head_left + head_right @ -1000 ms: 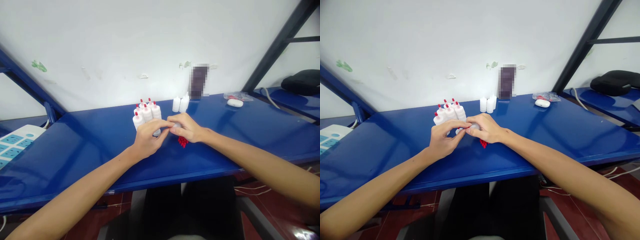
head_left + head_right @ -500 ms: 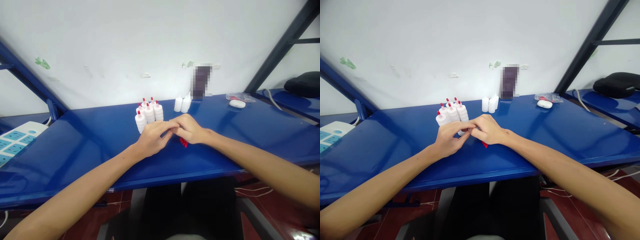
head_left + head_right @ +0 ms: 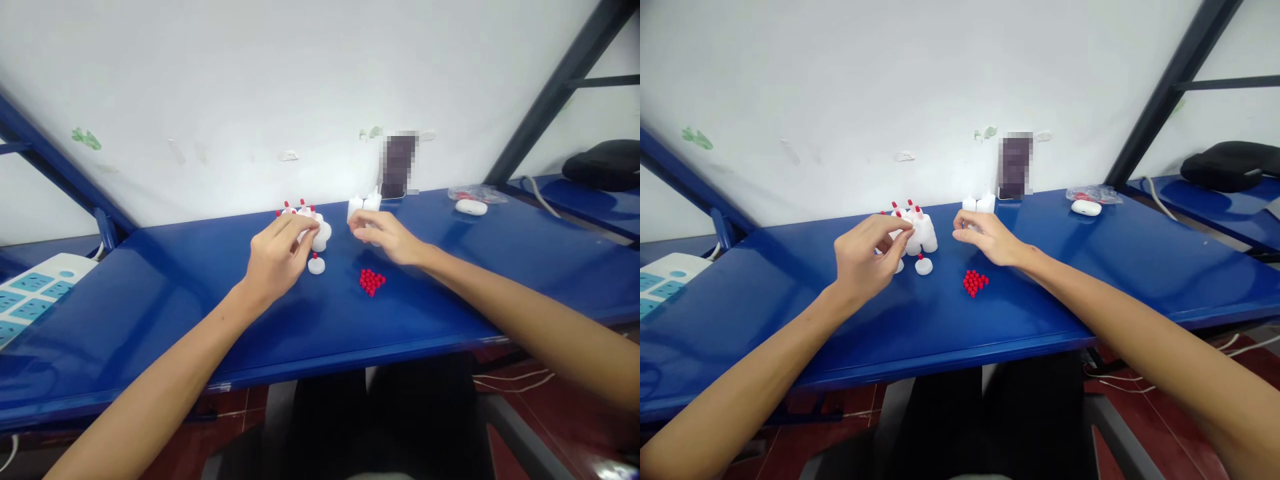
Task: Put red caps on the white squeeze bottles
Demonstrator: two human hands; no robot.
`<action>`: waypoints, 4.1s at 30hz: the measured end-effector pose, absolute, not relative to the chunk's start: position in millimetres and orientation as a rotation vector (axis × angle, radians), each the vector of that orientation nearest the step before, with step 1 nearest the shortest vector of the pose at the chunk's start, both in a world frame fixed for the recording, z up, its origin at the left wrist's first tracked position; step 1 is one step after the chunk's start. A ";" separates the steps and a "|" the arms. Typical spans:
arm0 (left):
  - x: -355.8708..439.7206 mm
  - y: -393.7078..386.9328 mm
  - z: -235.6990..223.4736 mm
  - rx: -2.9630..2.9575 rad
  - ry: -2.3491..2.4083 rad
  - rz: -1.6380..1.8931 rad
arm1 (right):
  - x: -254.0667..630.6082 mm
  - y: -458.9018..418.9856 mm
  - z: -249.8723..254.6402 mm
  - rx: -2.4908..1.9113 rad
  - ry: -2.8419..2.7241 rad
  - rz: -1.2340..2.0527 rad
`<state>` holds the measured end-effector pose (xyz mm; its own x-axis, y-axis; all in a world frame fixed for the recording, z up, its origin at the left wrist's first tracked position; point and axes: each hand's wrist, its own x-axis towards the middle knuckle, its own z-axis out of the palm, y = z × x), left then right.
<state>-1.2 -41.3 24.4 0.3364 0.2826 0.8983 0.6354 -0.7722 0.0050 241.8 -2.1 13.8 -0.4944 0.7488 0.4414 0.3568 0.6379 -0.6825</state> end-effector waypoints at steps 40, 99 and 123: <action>14.3 -58.1 1.0 -2.791 -0.530 -0.551 | 279.1 138.0 8.6 -0.933 -1.464 0.722; 21.1 -52.3 7.3 -2.556 -0.902 -1.582 | 225.3 -1.2 8.9 -0.838 -2.191 0.712; 22.3 -47.7 -0.1 -2.701 -0.770 -1.497 | 226.2 0.0 7.6 -0.776 -2.368 0.710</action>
